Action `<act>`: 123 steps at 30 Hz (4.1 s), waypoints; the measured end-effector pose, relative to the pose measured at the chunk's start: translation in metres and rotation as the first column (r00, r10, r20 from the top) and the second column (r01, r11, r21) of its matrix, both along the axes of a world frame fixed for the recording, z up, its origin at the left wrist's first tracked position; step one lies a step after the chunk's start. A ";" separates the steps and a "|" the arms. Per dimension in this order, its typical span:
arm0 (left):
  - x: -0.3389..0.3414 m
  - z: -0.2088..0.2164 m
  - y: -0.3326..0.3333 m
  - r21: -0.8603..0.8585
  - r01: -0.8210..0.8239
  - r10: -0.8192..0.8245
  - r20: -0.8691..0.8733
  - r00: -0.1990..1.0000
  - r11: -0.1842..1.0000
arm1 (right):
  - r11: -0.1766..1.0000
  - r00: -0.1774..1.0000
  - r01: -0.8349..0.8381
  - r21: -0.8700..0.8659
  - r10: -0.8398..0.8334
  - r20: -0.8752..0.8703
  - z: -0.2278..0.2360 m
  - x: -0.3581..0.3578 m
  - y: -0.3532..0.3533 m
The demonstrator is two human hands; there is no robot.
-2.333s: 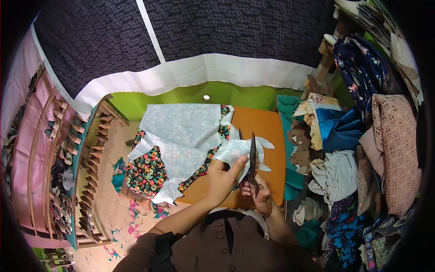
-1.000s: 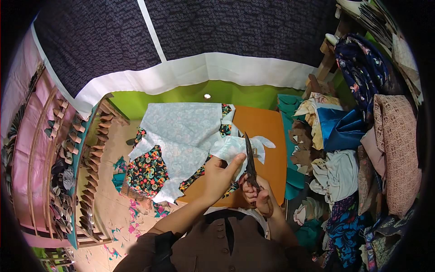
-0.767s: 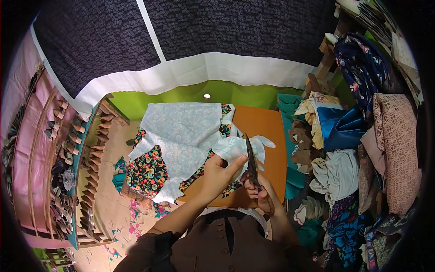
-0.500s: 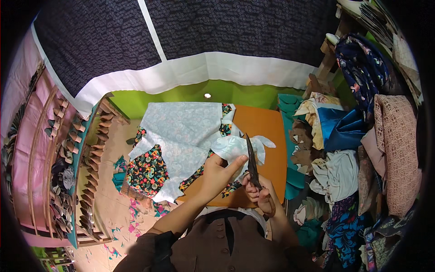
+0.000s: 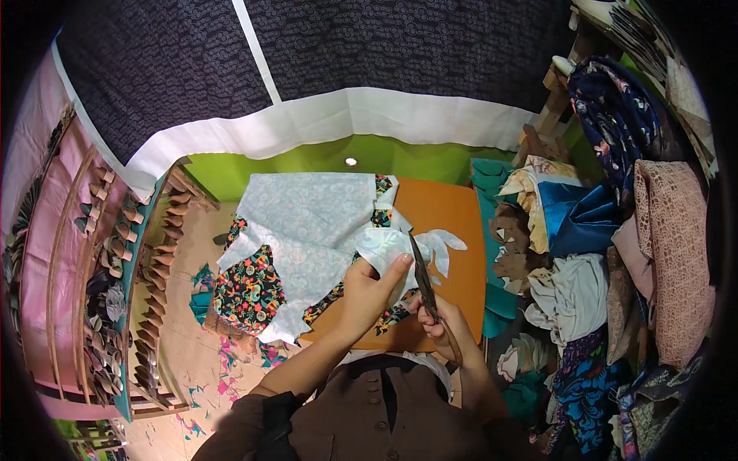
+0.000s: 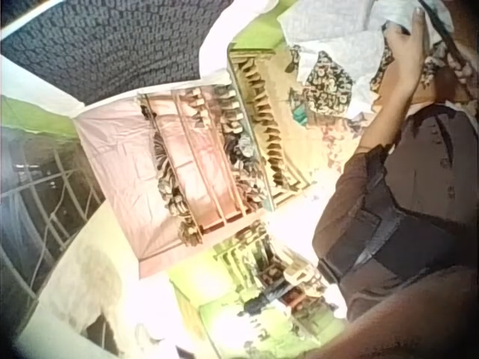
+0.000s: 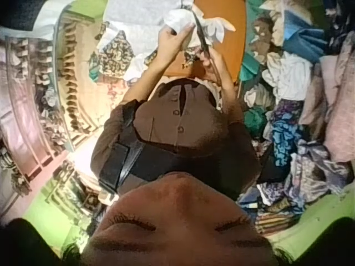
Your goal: Cut pieces of floral patterned fabric using scissors.
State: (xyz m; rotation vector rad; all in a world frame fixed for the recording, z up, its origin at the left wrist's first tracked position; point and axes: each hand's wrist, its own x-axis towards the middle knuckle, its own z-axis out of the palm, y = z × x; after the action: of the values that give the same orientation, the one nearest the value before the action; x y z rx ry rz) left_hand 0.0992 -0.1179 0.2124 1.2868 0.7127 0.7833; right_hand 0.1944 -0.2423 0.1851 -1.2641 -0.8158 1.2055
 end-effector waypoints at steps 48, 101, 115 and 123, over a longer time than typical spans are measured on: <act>-0.012 -0.002 0.018 0.091 0.291 -0.276 -0.154 0.949 0.952 | 0.991 0.987 -0.060 -0.122 0.041 -0.154 0.006 -0.001 0.003; -0.026 -0.010 0.029 0.018 0.201 -0.198 -0.108 0.974 0.979 | 0.966 0.966 -0.080 -0.247 0.013 -0.260 0.009 -0.008 0.013; -0.023 -0.005 0.026 0.121 0.186 -0.155 -0.228 0.961 0.975 | 0.987 0.998 -0.027 -0.157 0.035 0.054 0.010 -0.010 0.012; -0.020 0.002 0.024 0.069 0.210 -0.194 -0.188 0.963 0.975 | 0.993 0.999 -0.008 -0.117 0.013 0.041 0.001 -0.009 0.013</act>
State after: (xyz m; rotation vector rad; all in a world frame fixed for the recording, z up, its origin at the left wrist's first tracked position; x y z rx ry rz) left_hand 0.0795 -0.0943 0.2139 1.4988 0.6833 0.5411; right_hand 0.1857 -0.2291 0.1866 -1.3858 -0.7920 1.2537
